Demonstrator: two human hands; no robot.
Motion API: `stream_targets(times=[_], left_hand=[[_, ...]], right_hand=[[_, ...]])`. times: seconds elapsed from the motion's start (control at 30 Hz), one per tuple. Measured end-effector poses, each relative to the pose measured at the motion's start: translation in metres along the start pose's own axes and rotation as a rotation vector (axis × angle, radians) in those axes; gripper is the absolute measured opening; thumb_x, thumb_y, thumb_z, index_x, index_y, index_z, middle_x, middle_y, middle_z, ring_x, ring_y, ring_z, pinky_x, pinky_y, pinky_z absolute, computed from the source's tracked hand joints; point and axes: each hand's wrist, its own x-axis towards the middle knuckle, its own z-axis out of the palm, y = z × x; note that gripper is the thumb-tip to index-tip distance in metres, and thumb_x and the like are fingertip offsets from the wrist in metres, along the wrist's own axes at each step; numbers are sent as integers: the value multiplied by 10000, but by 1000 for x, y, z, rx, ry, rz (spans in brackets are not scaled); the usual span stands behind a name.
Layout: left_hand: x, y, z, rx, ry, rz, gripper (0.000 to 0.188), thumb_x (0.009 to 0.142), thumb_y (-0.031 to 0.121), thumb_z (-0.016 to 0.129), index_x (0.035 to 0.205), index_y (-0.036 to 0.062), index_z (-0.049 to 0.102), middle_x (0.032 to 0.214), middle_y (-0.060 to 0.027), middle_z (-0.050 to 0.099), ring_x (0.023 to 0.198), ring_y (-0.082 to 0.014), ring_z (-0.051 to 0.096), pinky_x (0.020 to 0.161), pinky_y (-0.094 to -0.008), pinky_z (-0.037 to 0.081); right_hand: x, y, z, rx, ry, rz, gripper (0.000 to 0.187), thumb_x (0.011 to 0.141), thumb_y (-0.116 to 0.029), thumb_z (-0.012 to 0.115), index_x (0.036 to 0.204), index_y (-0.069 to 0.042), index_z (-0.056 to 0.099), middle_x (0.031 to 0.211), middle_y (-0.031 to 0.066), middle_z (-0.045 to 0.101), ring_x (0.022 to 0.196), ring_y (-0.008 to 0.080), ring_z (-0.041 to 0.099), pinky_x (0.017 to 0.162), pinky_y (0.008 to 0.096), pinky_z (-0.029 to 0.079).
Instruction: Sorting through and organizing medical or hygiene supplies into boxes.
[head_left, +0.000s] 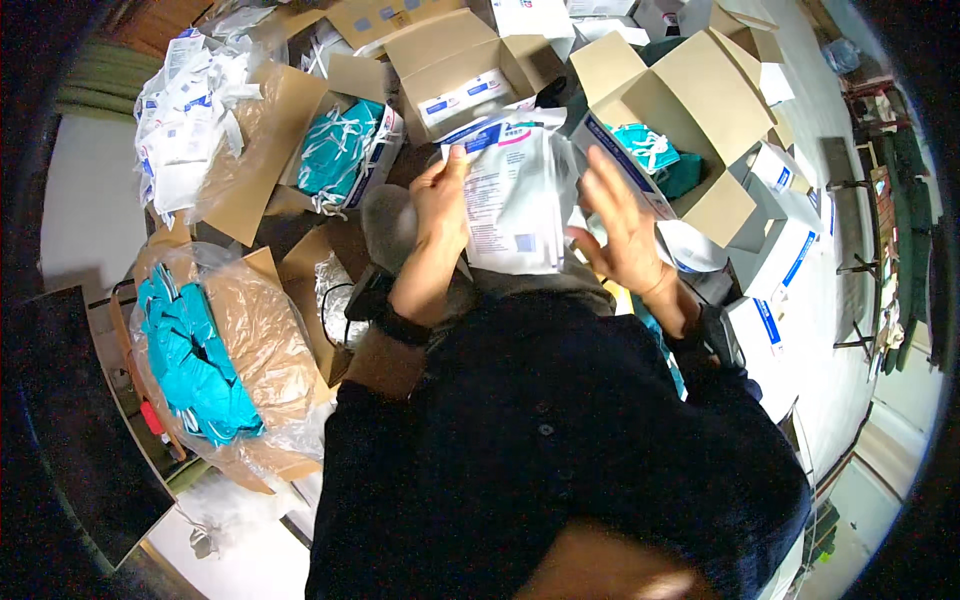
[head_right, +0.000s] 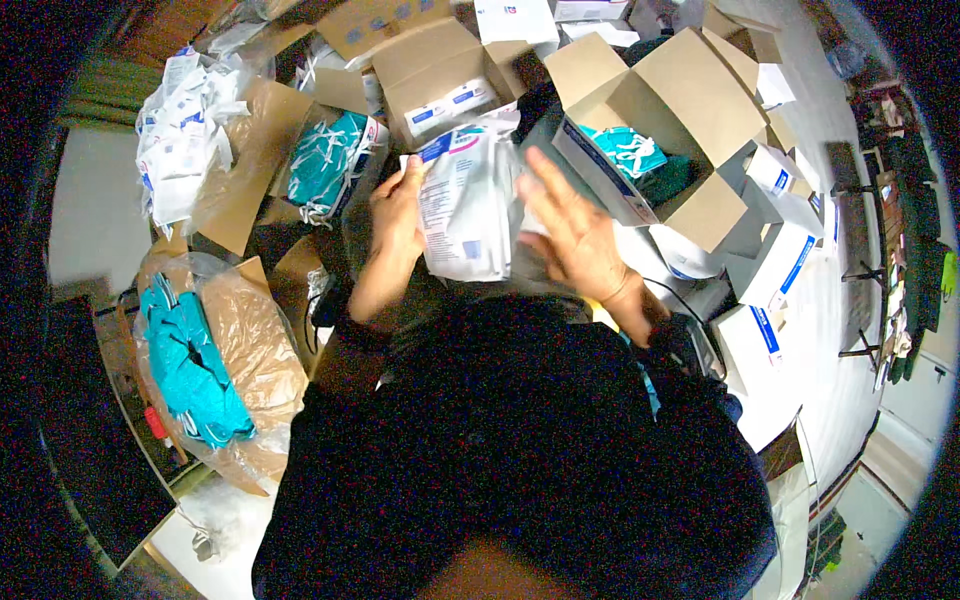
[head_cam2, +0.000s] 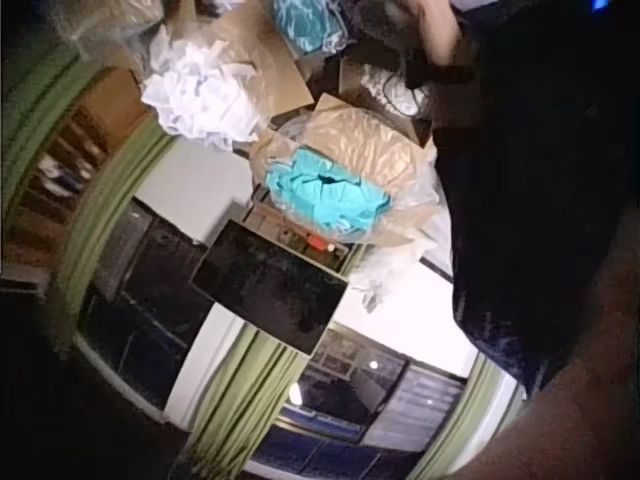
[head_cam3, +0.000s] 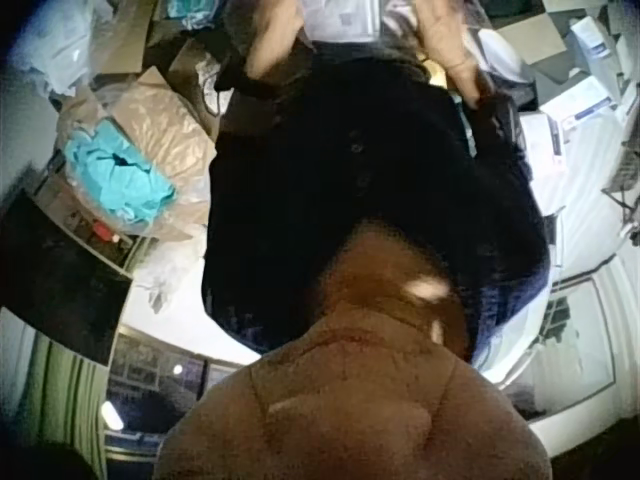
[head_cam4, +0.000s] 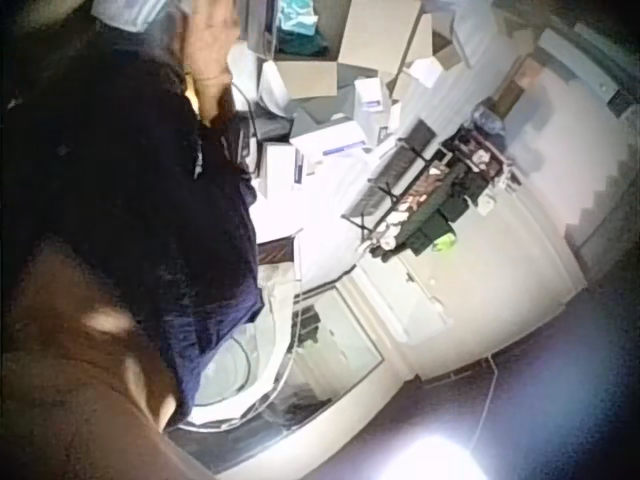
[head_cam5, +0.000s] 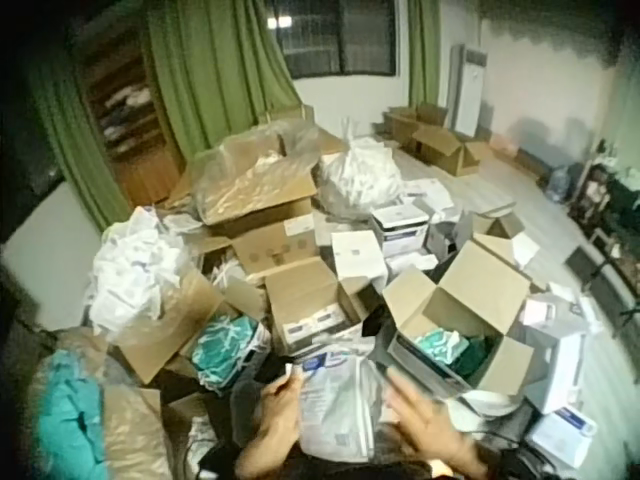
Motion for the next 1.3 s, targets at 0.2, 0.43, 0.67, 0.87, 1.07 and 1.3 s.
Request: stream_targets(times=[0.2,0.43,0.67,0.87,1.07,1.3], left_hand=[[29,-15,63,182,-200,-3,306,900,252,651,977,-44,654,927,-92,676,773,-146,627,699,-291,516],[45,2,156,137,-498,-164,423,893,364,631,1039,-33,632,927,-80,645,785,-162,590,643,-325,487],[42,-9,133,383,-580,-126,585,926,490,512,1261,11,491,1223,-157,580,1100,-242,577,945,-380,443],[48,-39,44,473,-397,-238,414,925,364,548,1171,32,564,1080,-127,657,967,-203,639,843,-335,495],[37,-49,26,483,-371,-293,287,940,259,527,1114,42,597,1020,-107,675,907,-185,655,773,-299,511],[29,-56,20,404,-389,-289,265,927,243,566,1063,24,628,959,-102,691,833,-163,659,729,-283,508]], right_hand=[[3,10,-33,-242,-20,-299,488,676,-153,590,1150,-43,632,1180,119,617,790,190,606,662,294,501],[5,33,-77,-452,65,-268,392,657,-31,593,1039,-62,677,1064,125,656,803,224,638,696,327,516],[-63,167,-49,111,407,854,186,907,-87,603,1003,64,654,788,99,679,701,140,646,627,258,505],[-59,171,-49,318,796,849,157,864,-120,658,926,22,683,726,70,664,611,140,626,580,251,486],[-62,185,-67,327,850,812,138,857,-90,651,924,30,666,758,85,667,673,173,658,595,252,494],[-61,176,-82,365,939,701,176,853,-77,635,960,62,653,838,130,676,753,226,686,650,290,535]])
